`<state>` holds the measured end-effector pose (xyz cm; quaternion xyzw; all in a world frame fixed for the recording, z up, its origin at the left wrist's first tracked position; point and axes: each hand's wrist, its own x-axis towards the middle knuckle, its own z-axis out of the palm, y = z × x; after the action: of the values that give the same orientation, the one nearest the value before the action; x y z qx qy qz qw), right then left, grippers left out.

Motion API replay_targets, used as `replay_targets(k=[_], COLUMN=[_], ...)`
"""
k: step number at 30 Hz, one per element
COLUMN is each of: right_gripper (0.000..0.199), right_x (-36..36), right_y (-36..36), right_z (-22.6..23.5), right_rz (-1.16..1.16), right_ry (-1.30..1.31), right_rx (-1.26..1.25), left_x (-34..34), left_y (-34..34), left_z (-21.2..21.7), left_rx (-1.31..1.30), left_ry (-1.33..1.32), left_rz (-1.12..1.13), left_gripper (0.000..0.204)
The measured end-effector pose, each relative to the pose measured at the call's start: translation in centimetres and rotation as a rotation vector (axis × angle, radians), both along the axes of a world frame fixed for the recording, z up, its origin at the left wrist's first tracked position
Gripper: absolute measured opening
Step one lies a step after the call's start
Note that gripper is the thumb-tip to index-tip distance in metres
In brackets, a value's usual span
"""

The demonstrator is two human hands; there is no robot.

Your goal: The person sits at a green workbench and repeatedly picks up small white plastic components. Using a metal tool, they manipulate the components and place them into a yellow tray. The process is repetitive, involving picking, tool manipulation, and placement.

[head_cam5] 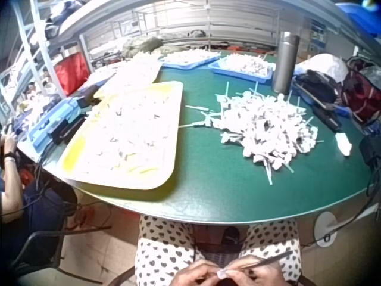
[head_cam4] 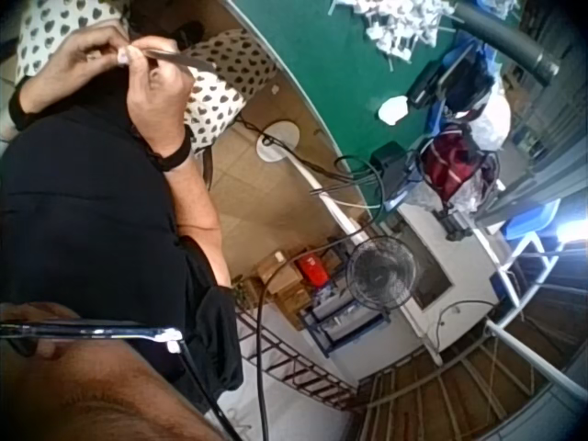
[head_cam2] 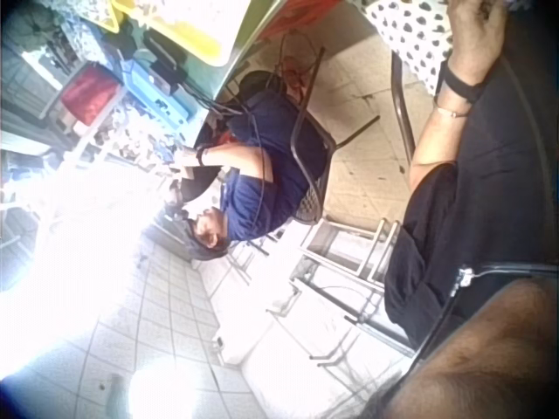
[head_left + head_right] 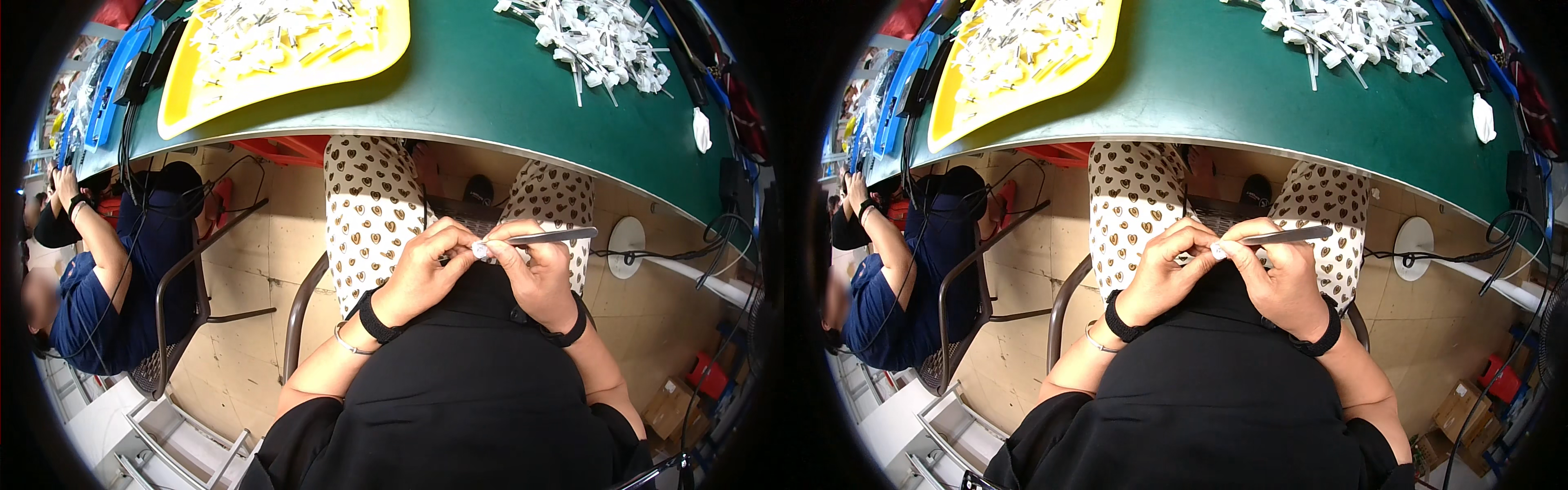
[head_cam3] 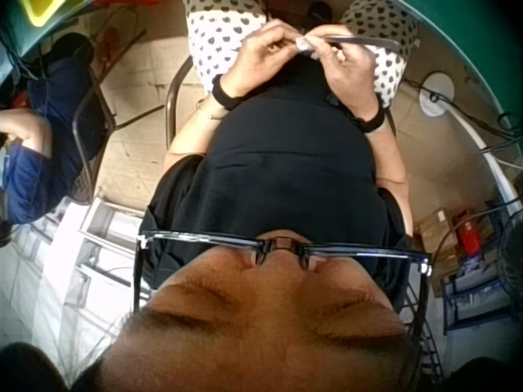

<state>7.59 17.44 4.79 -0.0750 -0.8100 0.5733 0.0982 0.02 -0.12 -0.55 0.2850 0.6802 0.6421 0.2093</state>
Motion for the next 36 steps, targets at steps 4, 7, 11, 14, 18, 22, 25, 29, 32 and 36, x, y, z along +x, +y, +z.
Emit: replay_targets(k=[4, 7, 11, 14, 18, 22, 25, 29, 32, 36], right_gripper=[0.01, 0.009, 0.007, 0.005, 0.005, 0.008, 0.009, 0.01, 0.009, 0.008], right_x=[0.0, 0.0, -0.2, -0.3, -0.2, 0.0, 0.8, 0.7, 0.7, 0.4], right_y=[0.0, -0.1, 0.1, 0.1, 0.2, 0.3, 0.0, -0.2, -0.1, -0.1], right_z=[0.0, 0.1, 0.3, 0.2, 0.3, 0.0, -0.4, -0.5, -0.7, -0.5], right_rz=[-0.007, -0.017, 0.043, 0.07, 0.097, 0.082, -0.037, -0.092, -0.068, -0.05], right_ry=[0.01, 0.009, 0.04, 0.068, 0.075, 0.059, 0.015, 0.055, 0.033, 0.045], right_rx=[-0.015, -0.015, 0.103, 0.148, 0.182, 0.089, -0.111, -0.143, -0.105, -0.06], left_x=[0.0, 0.0, 0.0, 0.1, 0.0, -0.2, -0.3, -0.2, -0.1, -0.1], left_y=[0.1, 0.0, 0.0, -0.1, -0.2, -0.3, -0.2, -0.1, -0.1, -0.2], left_z=[0.1, 0.1, 0.1, -0.1, 0.1, 0.4, 0.6, 0.3, 0.2, 0.2], left_rx=[0.006, 0.009, 0.004, -0.008, -0.033, -0.053, -0.028, -0.022, -0.024, -0.014], left_ry=[-0.014, -0.018, -0.023, -0.01, 0.017, 0.032, 0.034, 0.032, 0.054, 0.066], left_rz=[-0.004, -0.003, -0.005, 0.0, -0.02, -0.013, 0.001, 0.0, 0.002, 0.003], left_gripper=[0.011, 0.011, 0.012, 0.013, 0.015, 0.016, 0.015, 0.015, 0.015, 0.015])
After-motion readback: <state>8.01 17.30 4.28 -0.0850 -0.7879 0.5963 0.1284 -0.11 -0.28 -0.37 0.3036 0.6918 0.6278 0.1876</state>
